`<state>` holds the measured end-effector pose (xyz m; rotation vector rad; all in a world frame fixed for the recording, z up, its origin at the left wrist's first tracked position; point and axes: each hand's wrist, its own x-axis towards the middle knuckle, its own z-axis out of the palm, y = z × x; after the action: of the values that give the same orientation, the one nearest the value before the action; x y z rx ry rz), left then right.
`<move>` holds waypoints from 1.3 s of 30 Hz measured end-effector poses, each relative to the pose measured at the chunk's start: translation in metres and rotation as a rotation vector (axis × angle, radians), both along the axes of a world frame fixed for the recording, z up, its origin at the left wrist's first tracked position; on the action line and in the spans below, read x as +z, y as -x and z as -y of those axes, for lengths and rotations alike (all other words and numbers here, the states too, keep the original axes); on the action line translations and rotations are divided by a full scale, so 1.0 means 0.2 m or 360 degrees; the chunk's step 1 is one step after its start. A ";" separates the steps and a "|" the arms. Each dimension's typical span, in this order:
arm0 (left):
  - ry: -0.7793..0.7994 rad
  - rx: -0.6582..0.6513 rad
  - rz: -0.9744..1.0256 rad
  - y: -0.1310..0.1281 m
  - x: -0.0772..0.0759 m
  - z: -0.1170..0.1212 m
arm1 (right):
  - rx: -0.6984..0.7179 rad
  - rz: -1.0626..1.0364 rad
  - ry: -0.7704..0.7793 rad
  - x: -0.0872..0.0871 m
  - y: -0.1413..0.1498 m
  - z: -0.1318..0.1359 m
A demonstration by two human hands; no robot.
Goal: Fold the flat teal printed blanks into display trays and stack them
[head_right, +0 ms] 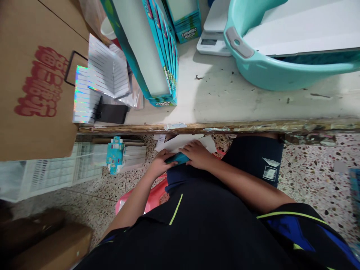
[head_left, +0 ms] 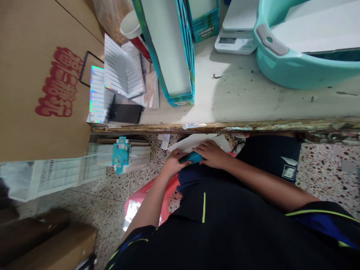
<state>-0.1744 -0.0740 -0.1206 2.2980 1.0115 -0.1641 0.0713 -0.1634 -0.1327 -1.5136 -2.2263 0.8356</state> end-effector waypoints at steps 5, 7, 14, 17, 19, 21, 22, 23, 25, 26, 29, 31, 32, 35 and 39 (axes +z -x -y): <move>-0.0016 0.0004 0.0006 0.01 -0.01 0.00 | 0.0004 0.0007 0.0022 0.02 0.00 -0.01; -0.0019 0.0002 0.0000 0.01 -0.01 0.01 | 0.0012 0.0018 0.0018 0.02 0.00 -0.01; 0.0008 0.0011 -0.0027 0.00 0.01 0.01 | 0.0012 0.0024 -0.0021 0.02 0.00 0.00; 0.0019 0.0001 -0.0013 0.00 0.02 0.01 | 0.0002 0.0011 -0.0048 0.02 0.00 0.00; 0.0021 -0.0001 -0.0005 -0.01 0.01 0.01 | 0.0002 0.0015 -0.0051 0.03 0.00 0.00; 0.0024 -0.0002 0.0004 -0.01 0.01 0.01 | 0.0007 0.0028 -0.0049 0.03 0.00 0.00; 0.0024 0.0000 0.0008 -0.01 0.01 0.01 | 0.0009 0.0034 -0.0049 0.03 0.00 -0.01; 0.0021 0.0002 0.0009 0.00 0.01 0.01 | 0.0010 0.0040 -0.0050 0.03 0.00 -0.01; 0.0015 0.0010 0.0008 0.00 0.01 0.02 | 0.0014 0.0048 -0.0046 0.04 0.00 -0.01; 0.0010 0.0015 0.0007 0.00 0.00 0.02 | 0.0016 0.0052 -0.0041 0.04 0.00 -0.01; -0.0027 0.0005 -0.0019 0.00 0.00 0.03 | 0.0021 0.0056 -0.0034 0.04 0.00 0.00; -0.0070 -0.0021 -0.0059 0.01 -0.01 0.03 | 0.0015 0.0065 -0.0035 0.04 0.00 0.00; -0.0090 -0.0035 -0.0079 0.01 -0.01 0.03 | 0.0013 0.0071 -0.0032 0.04 0.00 0.00; -0.0135 -0.0083 -0.0113 0.00 0.00 0.04 | 0.0019 0.0101 -0.0038 0.04 0.01 0.00; -0.0220 -0.0227 -0.0273 -0.07 0.06 0.16 | 0.0043 0.0233 -0.0067 0.06 0.01 0.03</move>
<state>-0.1612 -0.1057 -0.1094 2.5180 0.9686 -0.3655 0.0691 -0.1696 -0.1204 -1.5741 -2.3573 0.7017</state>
